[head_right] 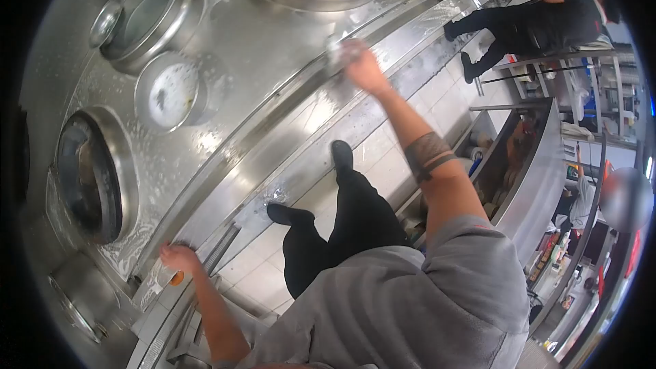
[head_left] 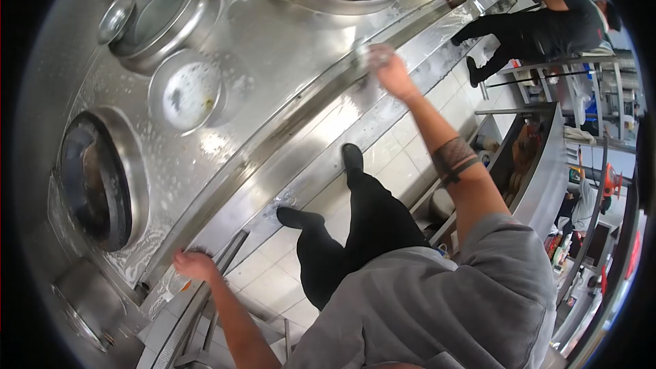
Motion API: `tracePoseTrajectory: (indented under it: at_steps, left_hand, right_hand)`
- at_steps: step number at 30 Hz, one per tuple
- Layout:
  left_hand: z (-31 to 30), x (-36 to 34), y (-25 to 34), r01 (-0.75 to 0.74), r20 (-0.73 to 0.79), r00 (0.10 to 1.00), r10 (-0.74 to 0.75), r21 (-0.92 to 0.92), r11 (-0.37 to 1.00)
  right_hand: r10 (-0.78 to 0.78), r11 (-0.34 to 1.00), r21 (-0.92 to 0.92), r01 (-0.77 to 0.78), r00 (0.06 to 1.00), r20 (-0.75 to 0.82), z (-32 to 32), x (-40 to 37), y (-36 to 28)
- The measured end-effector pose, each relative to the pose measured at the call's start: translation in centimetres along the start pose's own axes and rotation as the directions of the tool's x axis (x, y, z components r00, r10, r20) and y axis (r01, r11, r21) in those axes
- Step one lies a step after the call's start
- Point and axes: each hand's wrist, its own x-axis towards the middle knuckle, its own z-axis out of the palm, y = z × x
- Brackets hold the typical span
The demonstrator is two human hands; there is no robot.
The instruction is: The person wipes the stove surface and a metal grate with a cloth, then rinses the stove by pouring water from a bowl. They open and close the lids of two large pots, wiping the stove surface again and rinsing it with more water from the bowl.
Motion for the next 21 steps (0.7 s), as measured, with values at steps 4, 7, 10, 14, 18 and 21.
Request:
tracePoseTrajectory:
  at_steps: [4, 7, 10, 14, 18, 21]
  left_hand:
    - [-0.9, -4.7, 19.3, -0.302, -0.013, 0.952, 0.306, -0.2, 0.932]
    - [-2.5, -6.6, 30.0, -0.325, 0.046, 0.94, 0.338, -0.179, 0.929]
    - [-2.1, -7.4, 32.5, -0.328, 0.085, 0.933, 0.349, -0.194, 0.925]
    - [-2.1, -7.1, 32.6, -0.339, 0.14, 0.919, 0.368, -0.192, 0.921]
    - [-2.2, -6.9, 32.7, -0.332, 0.151, 0.918, 0.366, -0.209, 0.92]
    - [-2.4, -6.6, 33.3, -0.3, 0.124, 0.937, 0.328, -0.199, 0.933]
  right_hand:
    - [0.364, 0.914, -0.047, -0.404, 0.865, -0.346, -11.4, 7.9, 11.2]
    - [0.118, 0.852, -0.424, -0.306, 0.902, -0.414, -16.6, 16.6, 24.5]
    - [-0.058, 0.619, -0.783, -0.062, 0.99, -0.125, -18.6, 24.6, 33.3]
    - [-0.156, 0.895, -0.437, 0.095, 0.982, -0.107, -12.3, 27.8, 37.1]
    - [-0.044, 0.761, -0.648, -0.031, 0.994, -0.099, -7.0, 23.2, 29.4]
    - [-0.196, 0.748, -0.641, 0.17, 0.98, 0.031, -3.3, 16.4, 23.2]
